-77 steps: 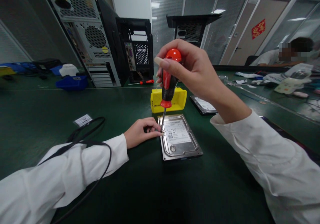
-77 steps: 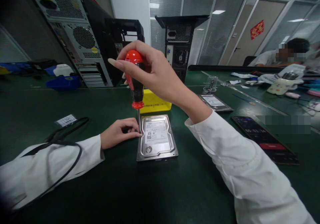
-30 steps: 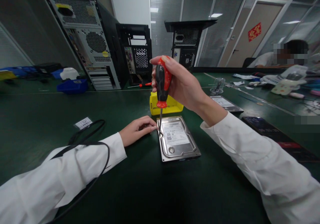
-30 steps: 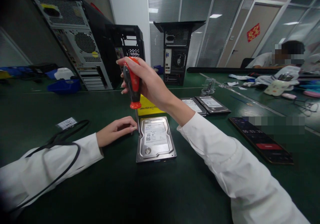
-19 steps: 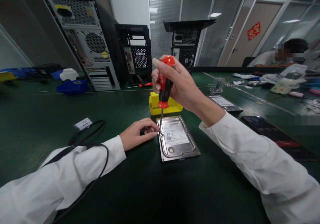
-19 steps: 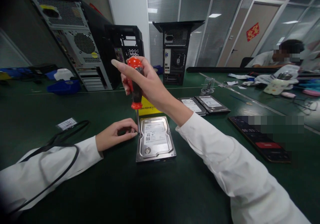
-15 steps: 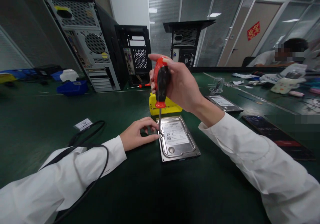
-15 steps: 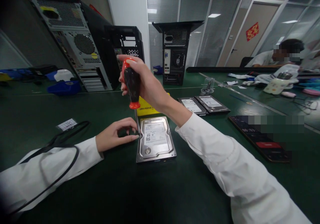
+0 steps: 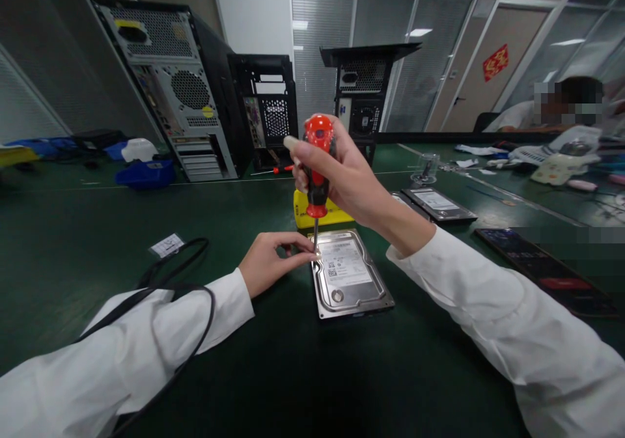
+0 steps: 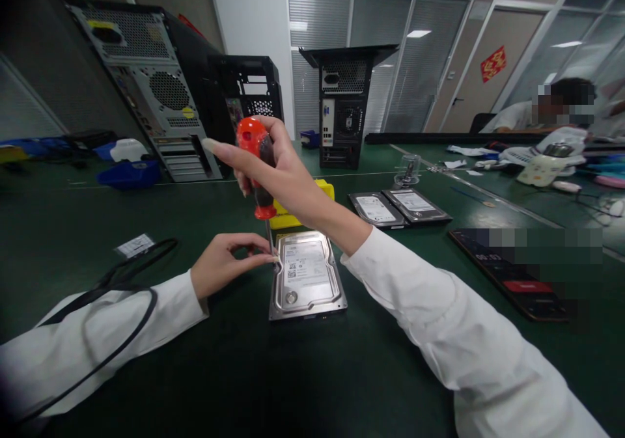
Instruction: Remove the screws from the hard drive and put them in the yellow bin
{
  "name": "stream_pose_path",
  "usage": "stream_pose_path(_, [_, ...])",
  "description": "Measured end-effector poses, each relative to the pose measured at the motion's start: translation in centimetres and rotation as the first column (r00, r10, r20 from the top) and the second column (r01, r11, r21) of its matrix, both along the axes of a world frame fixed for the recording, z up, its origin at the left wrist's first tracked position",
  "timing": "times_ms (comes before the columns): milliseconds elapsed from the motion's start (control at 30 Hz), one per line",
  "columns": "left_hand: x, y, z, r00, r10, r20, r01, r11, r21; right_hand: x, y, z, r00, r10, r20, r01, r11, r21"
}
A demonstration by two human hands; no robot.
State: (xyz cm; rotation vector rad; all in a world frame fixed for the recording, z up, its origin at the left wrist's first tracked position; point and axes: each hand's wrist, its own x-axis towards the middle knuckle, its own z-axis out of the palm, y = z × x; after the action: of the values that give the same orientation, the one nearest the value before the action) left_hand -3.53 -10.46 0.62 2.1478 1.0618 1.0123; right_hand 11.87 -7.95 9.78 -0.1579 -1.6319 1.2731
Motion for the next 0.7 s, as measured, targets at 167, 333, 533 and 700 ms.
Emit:
stream_pose_path(167, [-0.35,0.10,-0.07,0.999,-0.017,-0.051,0.019,0.999,0.039,0.22,-0.45,0.42,0.986,0.142,0.091,-0.143,0.990,0.002])
stream_pose_path(333, [-0.42,0.07,-0.02,0.996,-0.023,-0.085,0.030,0.996,0.087,0.25,-0.02,0.73,0.998,0.059,0.031,-0.056,0.995,-0.079])
stream_pose_path(533, [-0.04,-0.14,0.05,0.998,-0.039,-0.050,0.041,0.998,0.040,0.39,-0.06,0.88,0.993,0.117,0.034,-0.113,0.990,-0.089])
stream_pose_path(700, [-0.01,0.02,0.01,0.998,-0.055,-0.013,0.056,0.998,0.017,0.28,-0.11,0.69,0.991,0.128,0.023,-0.126,0.989,-0.079])
